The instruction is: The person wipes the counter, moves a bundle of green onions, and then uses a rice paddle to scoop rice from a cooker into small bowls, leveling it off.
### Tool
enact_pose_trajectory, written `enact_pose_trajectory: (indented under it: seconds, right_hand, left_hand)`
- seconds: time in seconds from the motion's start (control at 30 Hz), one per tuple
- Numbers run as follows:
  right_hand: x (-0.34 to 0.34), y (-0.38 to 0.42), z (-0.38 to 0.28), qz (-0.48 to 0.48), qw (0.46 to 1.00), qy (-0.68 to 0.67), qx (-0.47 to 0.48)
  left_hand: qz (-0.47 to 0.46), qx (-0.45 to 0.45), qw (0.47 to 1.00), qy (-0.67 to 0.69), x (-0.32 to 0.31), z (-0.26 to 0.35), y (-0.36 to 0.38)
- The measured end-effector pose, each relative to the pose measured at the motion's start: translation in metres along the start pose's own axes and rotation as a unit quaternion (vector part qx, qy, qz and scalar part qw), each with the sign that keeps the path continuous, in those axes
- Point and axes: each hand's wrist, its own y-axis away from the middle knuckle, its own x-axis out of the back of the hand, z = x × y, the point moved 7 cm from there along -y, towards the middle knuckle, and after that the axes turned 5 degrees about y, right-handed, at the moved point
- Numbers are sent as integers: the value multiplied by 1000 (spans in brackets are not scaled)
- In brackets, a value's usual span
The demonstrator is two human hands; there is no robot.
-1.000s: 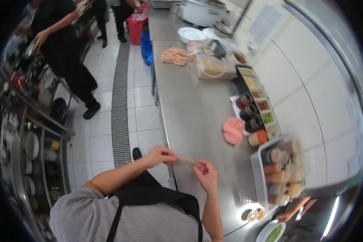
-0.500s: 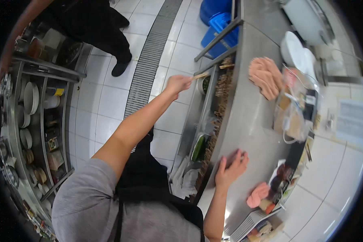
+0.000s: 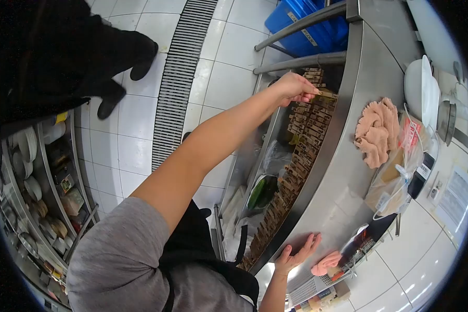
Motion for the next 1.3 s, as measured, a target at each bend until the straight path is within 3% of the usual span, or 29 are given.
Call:
enact_pose_trajectory:
  seconds: [0.07,0.2,0.33,0.37,0.4,0.43,0.47,0.5,0.53,0.57,0.6,0.63,0.67,0.7,0.73,0.77,0.8,0.83,0.87,0.9,0.93,0.97,1.0,1.03,1.1,1.2,1.27,1.3]
  right_hand:
    - [0,0,1,-2,1000,-10,0]
    - [1,1,2,1,1000,-7,-9]
    - [2,1,4,2,1000,-18,-7]
    - [3,1,4,8,999,-44,-21]
    - [4,3,7,4,1000,-26,-16]
    - [5,4,10,5,1000,-9,-13]
    - [9,1,6,21,1000,-9,-7]
    - [13,-1,4,41,999,-25,-9]
    - [17,0,11,78,996,-37,-34]
    - [21,2,22,110,991,-52,-58]
    - [20,8,47,120,972,-172,-109]
    - [19,9,73,124,937,-290,-152]
    - [39,-1,81,218,956,-148,-131]
    - [68,-31,61,303,945,-2,-120]
    - [104,-69,50,269,962,-34,-33]
    - [131,-101,43,270,961,2,-61]
    - [161,-133,30,321,939,-54,-106]
    - [182,-162,27,377,920,-59,-92]
    - [187,-183,37,436,887,-115,-98]
    - [191,-208,47,489,850,-170,-99]
    - [210,-252,23,479,874,-84,7]
    - [229,-297,-5,457,882,5,111]
    - [237,-343,-12,439,883,100,129]
    - [247,-395,-10,424,888,110,138]
    - [259,-515,24,359,927,39,101]
    - [243,-691,121,155,981,111,-21]
    - [205,-774,190,3,944,306,-124]
    - [173,-799,211,-82,925,352,-116]
  left_hand:
    - [-23,13,1000,-4,-8,-2,-7]
    - [16,43,997,59,10,-11,-7]
    - [141,14,989,32,100,-59,-5]
    - [136,60,966,-212,130,-61,15]
    - [160,29,882,-442,169,-76,29]
    - [68,-57,624,-777,213,-117,42]
    - [125,-101,725,-670,262,-137,82]
    - [171,90,719,-668,327,-179,120]
    - [83,207,622,-751,336,-180,171]
    - [-69,293,505,-809,357,-196,208]
    - [-40,401,504,-764,405,-222,239]
    - [-36,386,495,-778,434,-222,272]
    - [-254,380,580,-675,393,-198,278]
    - [-500,281,231,-786,391,-188,280]
    - [-420,266,375,-783,385,-161,258]
    - [-303,345,305,-834,410,-142,228]
    - [-301,344,283,-843,373,-93,234]
    - [-83,161,479,-859,310,-17,182]
    - [-85,157,464,-868,303,13,155]
    - [44,117,601,-789,302,52,126]
    - [172,70,715,-674,304,89,104]
    - [175,69,708,-681,290,118,83]
    - [221,31,757,-614,273,153,61]
    - [264,3,797,-543,261,183,50]
    - [248,-5,799,-547,266,225,15]
    - [275,62,765,-579,256,269,-23]
    - [283,12,816,-504,237,289,-47]
    - [279,25,833,-478,223,292,-57]
